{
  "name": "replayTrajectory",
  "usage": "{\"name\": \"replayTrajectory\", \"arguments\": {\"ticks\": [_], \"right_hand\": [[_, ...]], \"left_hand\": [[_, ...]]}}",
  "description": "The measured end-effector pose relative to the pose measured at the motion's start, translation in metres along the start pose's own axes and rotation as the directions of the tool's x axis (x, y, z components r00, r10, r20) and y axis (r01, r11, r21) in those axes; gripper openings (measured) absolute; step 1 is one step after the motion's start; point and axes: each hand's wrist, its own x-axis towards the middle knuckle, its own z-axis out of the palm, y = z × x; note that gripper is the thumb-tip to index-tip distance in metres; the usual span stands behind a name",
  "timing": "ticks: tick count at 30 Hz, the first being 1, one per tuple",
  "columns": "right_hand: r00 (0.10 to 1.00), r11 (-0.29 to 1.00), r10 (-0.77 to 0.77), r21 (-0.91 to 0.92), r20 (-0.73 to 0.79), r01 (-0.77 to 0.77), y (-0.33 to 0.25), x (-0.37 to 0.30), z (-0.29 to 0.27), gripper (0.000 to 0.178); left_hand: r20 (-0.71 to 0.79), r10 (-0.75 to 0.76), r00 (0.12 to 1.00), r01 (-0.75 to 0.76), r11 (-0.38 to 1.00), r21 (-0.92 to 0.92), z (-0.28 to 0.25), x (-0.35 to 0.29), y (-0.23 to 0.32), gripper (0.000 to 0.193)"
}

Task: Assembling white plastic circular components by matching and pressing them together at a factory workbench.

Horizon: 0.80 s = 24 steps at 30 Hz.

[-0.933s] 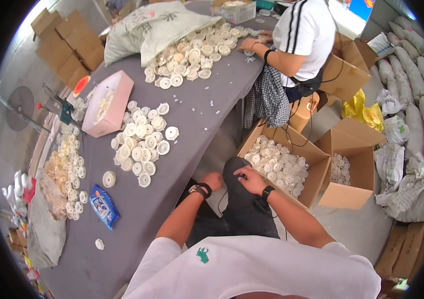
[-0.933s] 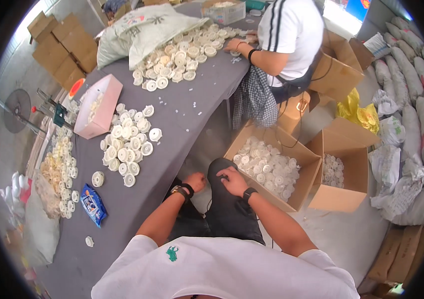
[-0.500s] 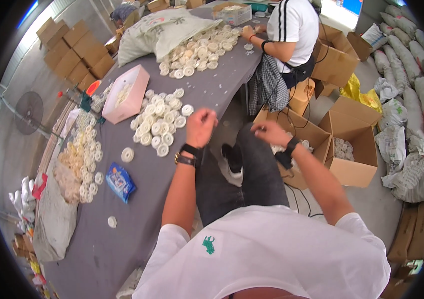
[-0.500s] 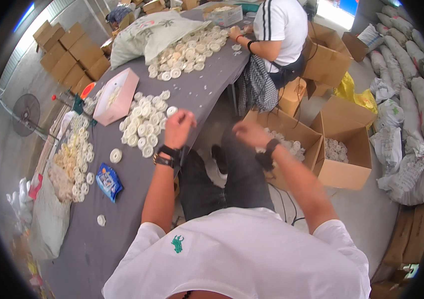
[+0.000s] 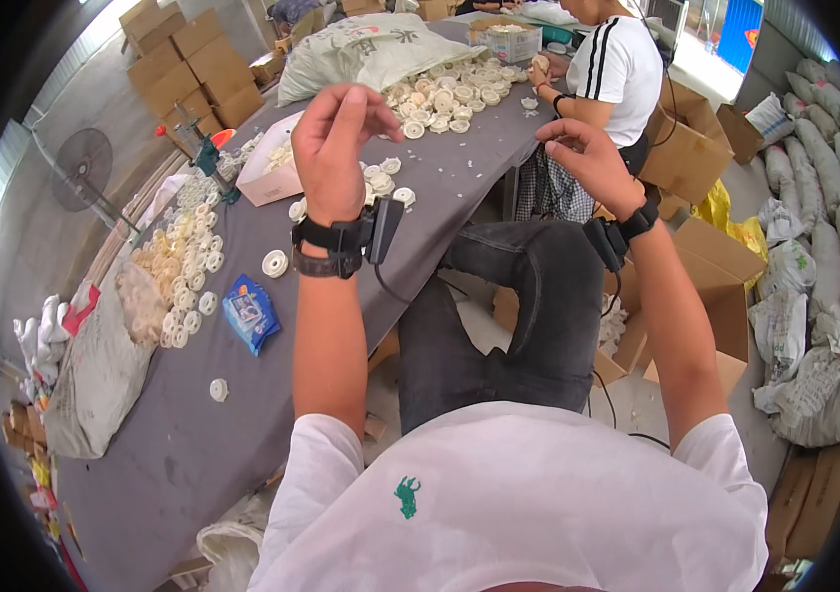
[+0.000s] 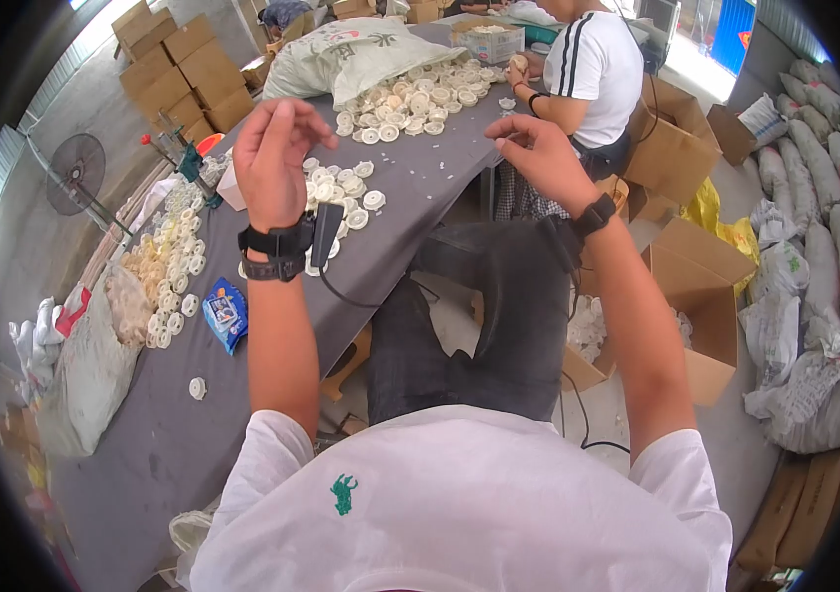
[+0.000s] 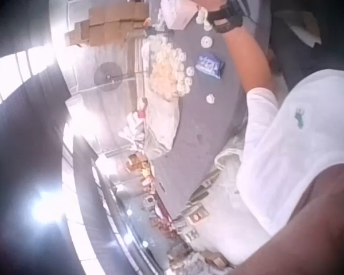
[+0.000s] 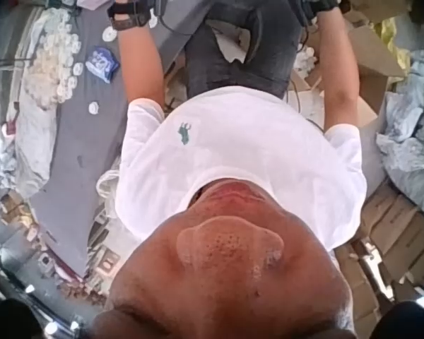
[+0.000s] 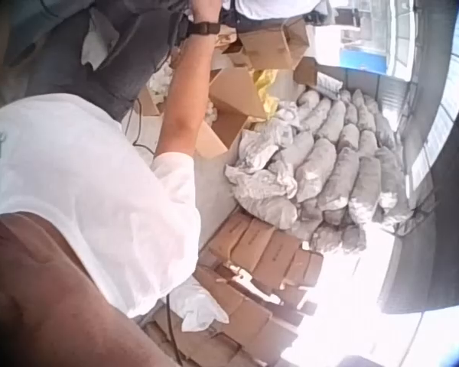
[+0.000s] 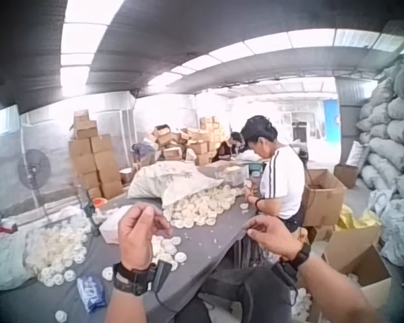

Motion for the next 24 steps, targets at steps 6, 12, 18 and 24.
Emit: {"name": "replayTrajectory", "arguments": {"ticks": [6, 12, 18, 24], "right_hand": [[0.998, 0.998, -0.05, 0.027, -0.026, 0.051, -0.022, -0.027, -0.009, 0.019], [1.0, 0.986, -0.029, 0.161, -0.012, 0.031, -0.011, -0.024, -0.021, 0.017], [0.996, 0.982, -0.036, 0.185, 0.081, 0.02, -0.004, 0.001, 0.002, 0.018], [0.981, 0.974, -0.089, 0.22, 0.175, 0.049, 0.011, 0.044, 0.069, 0.018]], "left_hand": [[0.116, 0.056, 0.992, -0.047, 0.996, -0.079, 0.022, 0.04, 0.046, 0.03], [0.245, 0.325, 0.913, -0.275, 0.937, -0.216, 0.064, 0.086, 0.141, 0.031], [0.331, 0.36, 0.872, -0.32, 0.932, -0.169, 0.081, 0.07, 0.182, 0.032], [0.3, 0.28, 0.912, -0.281, 0.959, -0.043, 0.053, 0.059, 0.162, 0.038]]}}
